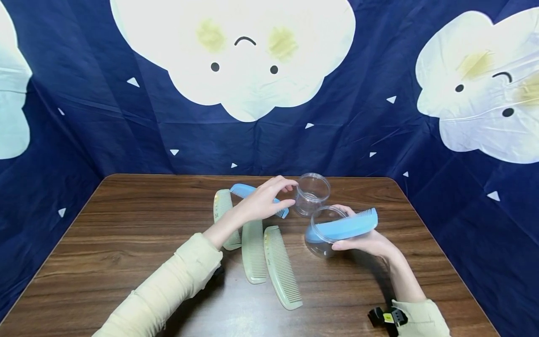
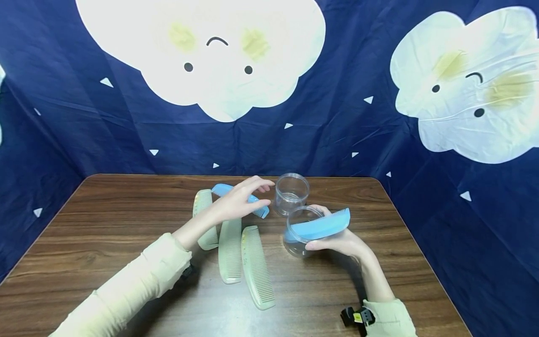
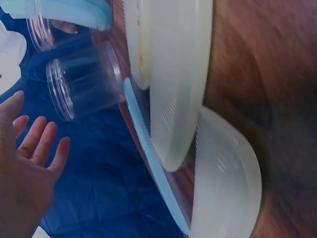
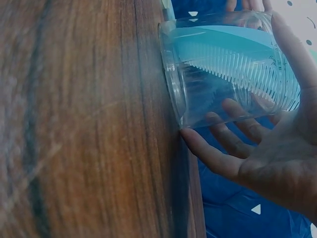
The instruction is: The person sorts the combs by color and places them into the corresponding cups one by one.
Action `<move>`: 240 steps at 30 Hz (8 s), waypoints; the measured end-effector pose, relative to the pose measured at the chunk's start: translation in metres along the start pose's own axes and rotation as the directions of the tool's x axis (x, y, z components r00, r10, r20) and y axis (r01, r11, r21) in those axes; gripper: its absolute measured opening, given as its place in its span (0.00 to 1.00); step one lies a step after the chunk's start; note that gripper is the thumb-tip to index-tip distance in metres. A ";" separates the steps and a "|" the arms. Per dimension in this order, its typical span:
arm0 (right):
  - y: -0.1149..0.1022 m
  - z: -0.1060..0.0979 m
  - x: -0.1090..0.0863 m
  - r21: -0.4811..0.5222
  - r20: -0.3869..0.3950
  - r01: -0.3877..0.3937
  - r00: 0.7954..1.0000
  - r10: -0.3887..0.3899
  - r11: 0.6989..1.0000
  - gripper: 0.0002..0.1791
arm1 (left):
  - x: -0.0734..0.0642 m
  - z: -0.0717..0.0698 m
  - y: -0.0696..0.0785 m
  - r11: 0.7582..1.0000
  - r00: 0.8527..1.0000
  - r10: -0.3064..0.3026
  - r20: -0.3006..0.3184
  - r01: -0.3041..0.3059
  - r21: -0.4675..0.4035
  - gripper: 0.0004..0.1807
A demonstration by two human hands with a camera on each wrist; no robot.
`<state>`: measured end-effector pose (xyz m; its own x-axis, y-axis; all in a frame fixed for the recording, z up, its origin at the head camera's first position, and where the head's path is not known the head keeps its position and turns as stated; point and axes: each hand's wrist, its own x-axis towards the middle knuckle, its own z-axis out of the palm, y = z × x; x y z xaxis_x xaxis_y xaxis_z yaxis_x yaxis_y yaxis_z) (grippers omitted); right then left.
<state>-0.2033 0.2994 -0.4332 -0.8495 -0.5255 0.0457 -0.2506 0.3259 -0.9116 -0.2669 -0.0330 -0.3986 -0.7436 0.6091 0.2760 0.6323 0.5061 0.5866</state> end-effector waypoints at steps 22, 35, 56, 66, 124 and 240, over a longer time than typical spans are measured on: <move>0.005 -0.002 -0.003 0.020 0.005 -0.035 0.999 0.035 0.999 0.53 | 0.006 -0.013 -0.042 0.989 0.988 -0.085 0.126 0.067 0.135 0.29; 0.006 0.000 -0.002 0.018 0.015 -0.060 0.998 0.060 0.998 0.53 | 0.008 -0.013 -0.060 0.958 0.961 -0.129 0.246 0.056 0.282 0.33; 0.004 0.000 -0.003 0.030 -0.005 -0.093 0.996 0.093 0.995 0.53 | 0.008 -0.004 -0.081 0.937 0.922 -0.126 0.367 -0.010 0.348 0.35; 0.003 0.000 -0.002 0.028 -0.002 -0.066 0.998 0.066 0.997 0.52 | 0.005 -0.004 -0.083 0.927 0.934 -0.037 0.354 -0.100 0.362 0.29; 0.002 -0.003 -0.001 -0.004 0.011 -0.040 0.999 0.040 0.999 0.53 | 0.004 -0.020 -0.052 0.946 0.971 0.239 0.020 -0.237 0.221 0.29; 0.001 0.001 -0.005 0.024 -0.032 -0.141 0.989 0.142 0.990 0.49 | 0.021 0.045 0.067 0.922 0.958 0.167 -0.233 -0.235 -0.308 0.25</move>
<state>-0.1990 0.3013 -0.4345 -0.8911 -0.4483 -0.0711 -0.1170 0.3783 -0.9183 -0.2306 0.0414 -0.3872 -0.6577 0.5256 0.5396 0.6907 0.1351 0.7104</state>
